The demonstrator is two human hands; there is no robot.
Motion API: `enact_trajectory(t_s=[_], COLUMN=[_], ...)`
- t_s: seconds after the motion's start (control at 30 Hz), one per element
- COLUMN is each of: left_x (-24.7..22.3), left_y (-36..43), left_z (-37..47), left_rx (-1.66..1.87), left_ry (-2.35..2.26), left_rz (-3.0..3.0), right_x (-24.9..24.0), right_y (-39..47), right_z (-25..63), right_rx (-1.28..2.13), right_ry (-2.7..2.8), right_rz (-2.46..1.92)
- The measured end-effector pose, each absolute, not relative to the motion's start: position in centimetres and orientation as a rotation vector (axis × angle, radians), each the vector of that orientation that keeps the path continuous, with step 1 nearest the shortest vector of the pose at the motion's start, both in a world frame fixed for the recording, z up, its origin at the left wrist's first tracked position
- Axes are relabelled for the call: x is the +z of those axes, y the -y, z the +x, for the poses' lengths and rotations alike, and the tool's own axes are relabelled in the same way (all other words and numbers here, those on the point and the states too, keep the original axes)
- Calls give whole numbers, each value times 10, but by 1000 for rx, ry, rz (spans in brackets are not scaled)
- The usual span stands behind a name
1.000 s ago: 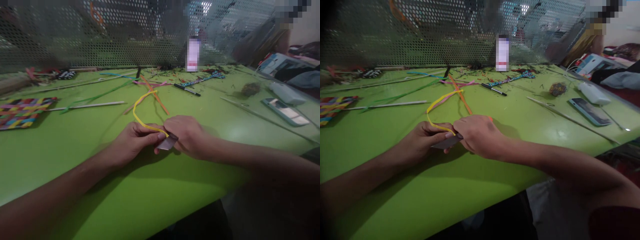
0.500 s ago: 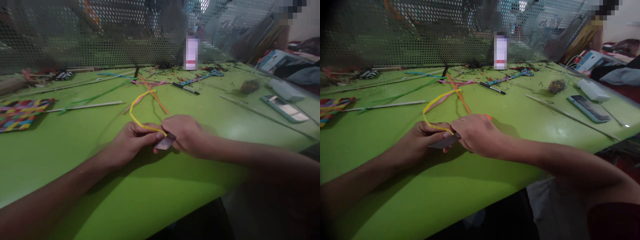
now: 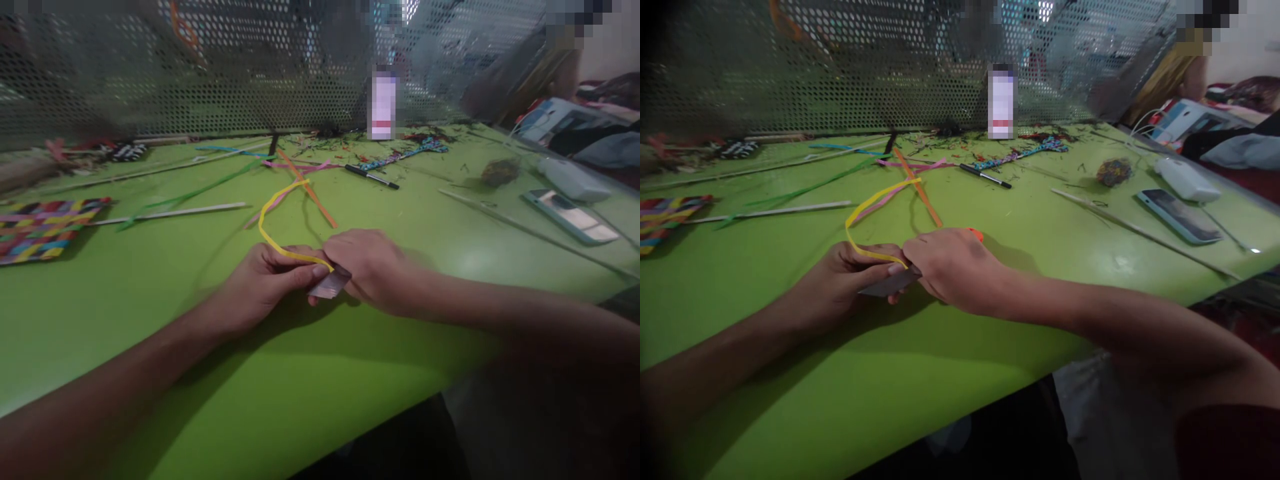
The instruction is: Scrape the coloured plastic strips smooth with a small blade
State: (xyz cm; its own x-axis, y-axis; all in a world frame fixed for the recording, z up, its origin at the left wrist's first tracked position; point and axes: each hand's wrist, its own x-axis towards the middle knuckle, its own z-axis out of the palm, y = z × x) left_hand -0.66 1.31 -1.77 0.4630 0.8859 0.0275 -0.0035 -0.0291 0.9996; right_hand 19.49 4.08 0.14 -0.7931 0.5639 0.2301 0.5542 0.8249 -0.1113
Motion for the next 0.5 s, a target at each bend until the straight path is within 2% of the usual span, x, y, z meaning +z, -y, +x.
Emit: enact_trajectory(t_s=[0.5], left_x=[-16], left_y=[-13], left_z=[-6], left_rx=[886], left_ry=[-810], left_rz=[1441], right_x=[8], right_y=[-39], right_z=[193], right_rx=[55], right_ry=[2812], right_rz=[-891])
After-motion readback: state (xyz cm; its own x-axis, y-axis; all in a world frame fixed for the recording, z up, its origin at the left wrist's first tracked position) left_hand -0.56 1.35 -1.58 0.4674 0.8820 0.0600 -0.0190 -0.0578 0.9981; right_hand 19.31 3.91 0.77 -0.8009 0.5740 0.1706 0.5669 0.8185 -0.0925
